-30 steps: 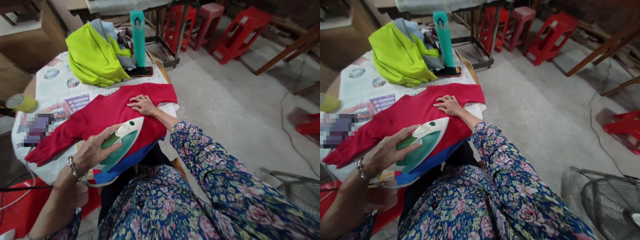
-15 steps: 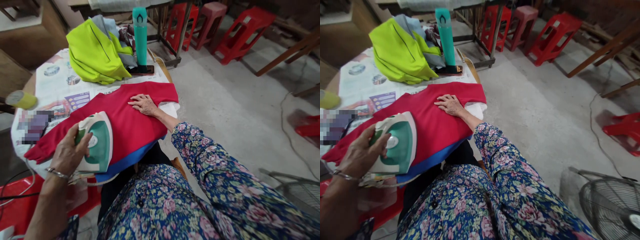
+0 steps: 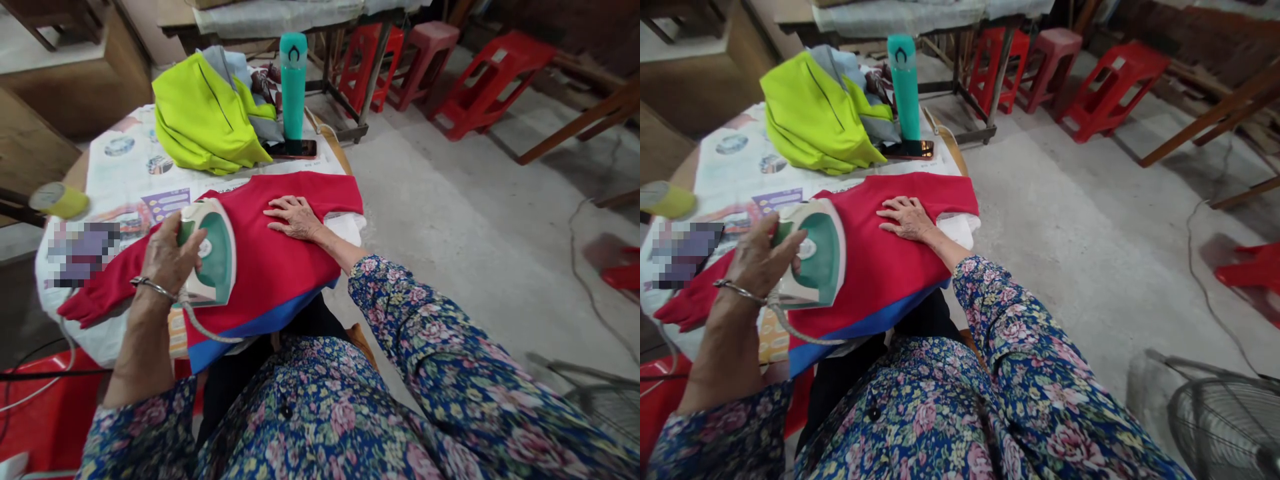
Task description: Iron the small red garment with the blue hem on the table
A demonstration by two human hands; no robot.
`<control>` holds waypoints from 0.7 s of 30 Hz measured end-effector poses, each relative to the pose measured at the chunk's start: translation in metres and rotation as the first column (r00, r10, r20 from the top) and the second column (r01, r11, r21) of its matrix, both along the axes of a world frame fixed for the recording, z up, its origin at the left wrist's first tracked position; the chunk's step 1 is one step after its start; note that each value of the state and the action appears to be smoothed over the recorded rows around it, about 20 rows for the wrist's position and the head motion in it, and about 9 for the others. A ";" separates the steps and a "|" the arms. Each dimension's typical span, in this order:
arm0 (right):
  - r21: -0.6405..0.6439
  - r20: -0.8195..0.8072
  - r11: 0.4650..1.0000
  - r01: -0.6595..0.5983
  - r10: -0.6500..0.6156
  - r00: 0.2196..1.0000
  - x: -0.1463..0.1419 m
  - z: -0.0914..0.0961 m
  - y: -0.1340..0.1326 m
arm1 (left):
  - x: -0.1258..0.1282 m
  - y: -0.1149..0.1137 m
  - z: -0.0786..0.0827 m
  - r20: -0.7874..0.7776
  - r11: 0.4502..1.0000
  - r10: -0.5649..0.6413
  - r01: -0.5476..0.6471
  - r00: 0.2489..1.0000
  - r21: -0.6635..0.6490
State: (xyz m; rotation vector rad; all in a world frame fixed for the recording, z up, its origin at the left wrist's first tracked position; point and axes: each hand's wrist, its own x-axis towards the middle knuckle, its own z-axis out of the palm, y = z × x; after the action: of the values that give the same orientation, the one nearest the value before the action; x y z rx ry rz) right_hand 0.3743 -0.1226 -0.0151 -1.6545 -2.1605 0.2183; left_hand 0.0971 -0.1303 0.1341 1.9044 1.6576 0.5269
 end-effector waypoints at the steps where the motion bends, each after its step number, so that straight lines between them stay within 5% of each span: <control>1: 0.004 0.000 1.000 0.002 -0.002 1.000 0.000 0.000 0.000 | 0.002 -0.004 -0.001 0.001 0.997 -0.072 0.072 0.997 -0.007; 7: 0.012 0.008 1.000 0.014 -0.014 1.000 -0.002 0.001 -0.004 | 0.020 -0.015 -0.003 0.002 0.985 -0.169 0.169 0.986 -0.039; 15: -0.031 0.013 0.999 0.025 -0.025 1.000 -0.002 0.006 -0.007 | 0.049 0.038 -0.005 -0.048 0.971 -0.237 0.234 0.970 -0.053; 21: -0.041 0.019 0.999 0.033 -0.032 0.999 -0.001 0.006 -0.007 | 0.064 0.058 0.003 -0.180 0.998 -0.035 0.026 0.983 -0.049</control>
State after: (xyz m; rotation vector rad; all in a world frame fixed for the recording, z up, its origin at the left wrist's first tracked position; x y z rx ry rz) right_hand 0.3729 -0.1298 -0.0090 -1.7196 -2.1539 0.2413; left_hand 0.1616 -0.0720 0.1373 1.9898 1.7342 0.3076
